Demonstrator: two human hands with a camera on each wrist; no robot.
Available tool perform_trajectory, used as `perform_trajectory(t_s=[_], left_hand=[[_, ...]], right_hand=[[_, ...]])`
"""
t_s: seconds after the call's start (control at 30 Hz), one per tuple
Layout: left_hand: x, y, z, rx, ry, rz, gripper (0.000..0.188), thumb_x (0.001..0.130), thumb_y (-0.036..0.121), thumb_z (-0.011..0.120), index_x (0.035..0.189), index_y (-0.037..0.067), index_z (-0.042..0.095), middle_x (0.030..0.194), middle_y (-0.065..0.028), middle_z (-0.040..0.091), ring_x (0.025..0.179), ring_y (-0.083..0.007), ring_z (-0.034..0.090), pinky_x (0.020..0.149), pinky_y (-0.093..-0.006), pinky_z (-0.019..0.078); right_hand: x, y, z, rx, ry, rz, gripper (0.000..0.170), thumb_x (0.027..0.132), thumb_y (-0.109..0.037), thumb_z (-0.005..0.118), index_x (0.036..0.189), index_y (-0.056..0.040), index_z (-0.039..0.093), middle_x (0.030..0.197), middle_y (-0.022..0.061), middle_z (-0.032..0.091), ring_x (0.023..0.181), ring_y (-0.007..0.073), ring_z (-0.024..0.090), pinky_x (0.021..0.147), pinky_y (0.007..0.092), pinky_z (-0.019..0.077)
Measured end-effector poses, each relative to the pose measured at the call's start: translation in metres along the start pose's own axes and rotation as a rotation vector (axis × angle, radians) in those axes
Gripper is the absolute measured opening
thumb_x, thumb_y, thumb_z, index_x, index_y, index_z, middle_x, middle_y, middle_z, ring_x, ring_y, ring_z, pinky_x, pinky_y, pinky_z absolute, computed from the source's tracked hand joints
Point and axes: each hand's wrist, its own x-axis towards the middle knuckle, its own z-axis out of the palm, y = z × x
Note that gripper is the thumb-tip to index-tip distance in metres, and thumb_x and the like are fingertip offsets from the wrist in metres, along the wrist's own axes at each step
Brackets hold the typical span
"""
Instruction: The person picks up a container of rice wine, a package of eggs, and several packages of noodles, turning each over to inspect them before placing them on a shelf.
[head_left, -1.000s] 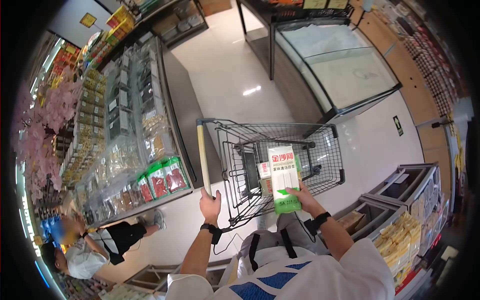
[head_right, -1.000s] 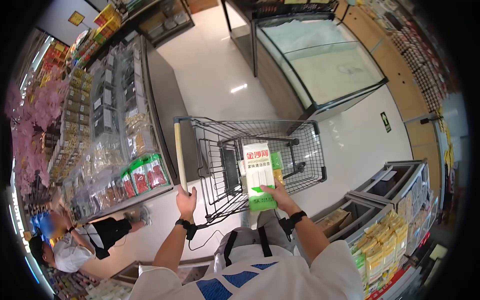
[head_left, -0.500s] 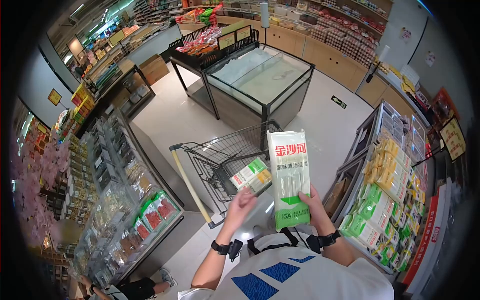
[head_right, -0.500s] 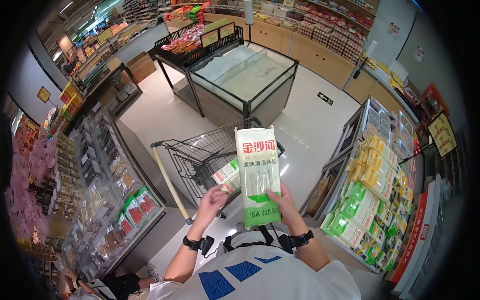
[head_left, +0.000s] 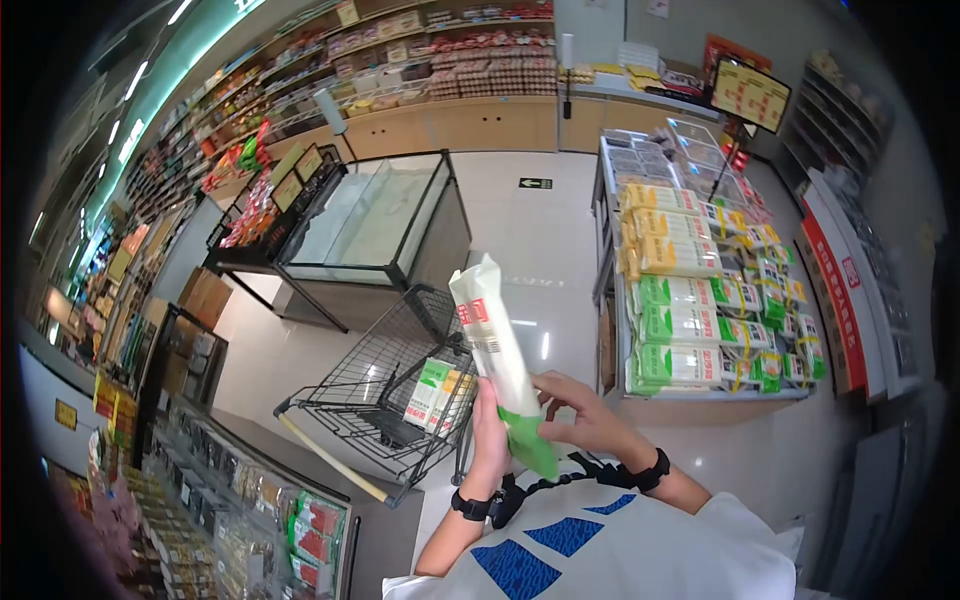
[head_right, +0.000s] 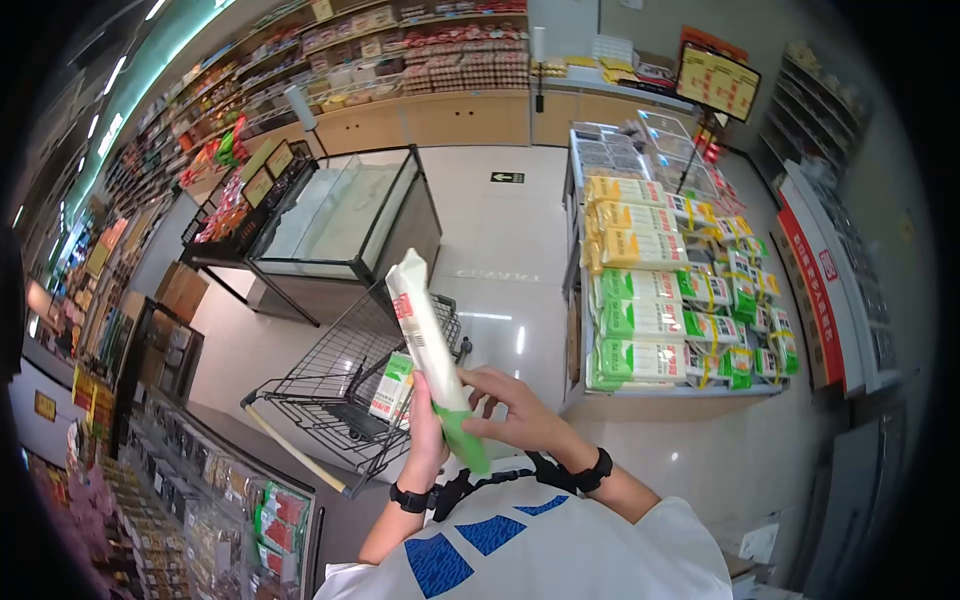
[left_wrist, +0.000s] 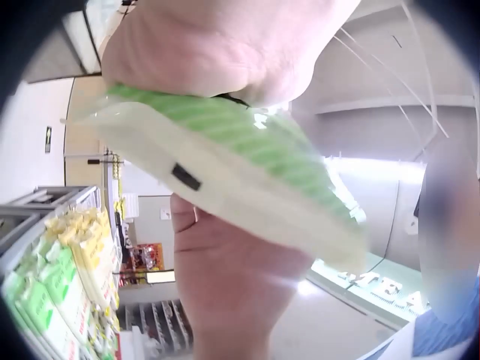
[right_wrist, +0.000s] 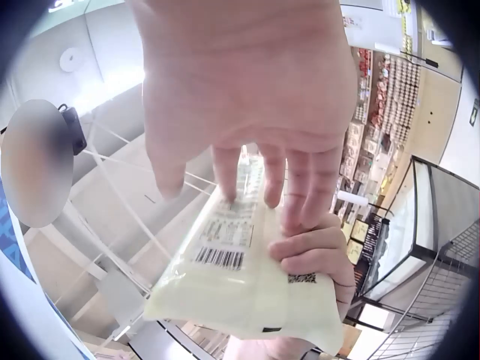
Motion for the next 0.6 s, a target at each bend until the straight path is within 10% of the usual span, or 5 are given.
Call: perform_trajectory(t_s=[0.07, 0.1, 0.3, 0.37, 0.6], left_hand=[[0.001, -0.018, 0.003, -0.277, -0.215, -0.196, 0.046, 0.109, 0.053, 0.042, 0.116, 0.009, 0.055, 0.082, -0.0047, 0.060, 0.060, -0.0148, 0.057, 0.047, -0.0254, 0.0443], [-0.002, -0.022, 0.015, -0.287, -0.347, -0.206, 0.047, 0.107, 0.054, 0.044, 0.117, 0.009, 0.053, 0.079, -0.0039, 0.058, 0.057, -0.0152, 0.054, 0.045, -0.0260, 0.0427], [-0.036, -0.024, 0.084, -0.664, -0.530, -0.390, 0.055, 0.103, 0.059, 0.047, 0.112, 0.005, 0.047, 0.072, -0.0044, 0.047, 0.051, -0.0138, 0.047, 0.042, -0.0254, 0.0362], [-0.029, -0.050, 0.081, -0.917, -0.863, -0.671, 0.055, 0.103, 0.059, 0.047, 0.111, 0.005, 0.047, 0.072, -0.0045, 0.045, 0.051, -0.0123, 0.045, 0.043, -0.0248, 0.0345], [-0.056, -0.078, 0.105, -0.567, -0.766, -0.539, 0.057, 0.105, 0.056, 0.046, 0.126, 0.003, 0.048, 0.075, -0.0079, 0.049, 0.048, -0.0138, 0.042, 0.045, -0.0267, 0.0370]], right_hand=[[-0.013, -0.015, -0.017, -0.016, -0.134, -0.202, 0.051, 0.093, -0.025, 0.076, 0.141, -0.0107, 0.065, 0.124, 0.0097, 0.063, 0.100, 0.0168, 0.064, 0.082, 0.0296, 0.0520], [-0.022, -0.023, -0.026, 0.036, -0.185, -0.186, 0.037, 0.092, -0.023, 0.076, 0.126, -0.0080, 0.074, 0.132, 0.0131, 0.064, 0.108, 0.0266, 0.069, 0.097, 0.0357, 0.0514], [-0.074, -0.048, -0.068, 0.128, -0.150, -0.191, 0.024, 0.091, -0.008, 0.076, 0.114, -0.0022, 0.077, 0.116, 0.0150, 0.075, 0.113, 0.0275, 0.071, 0.100, 0.0378, 0.0529], [-0.093, -0.047, -0.084, 0.130, -0.093, -0.175, 0.021, 0.092, -0.008, 0.074, 0.112, -0.0012, 0.077, 0.116, 0.0134, 0.075, 0.112, 0.0260, 0.071, 0.098, 0.0366, 0.0535], [-0.144, -0.047, -0.119, -0.117, 0.152, 0.047, 0.031, 0.098, -0.010, 0.066, 0.128, -0.0035, 0.068, 0.119, 0.0128, 0.073, 0.109, 0.0202, 0.068, 0.091, 0.0323, 0.0544]])
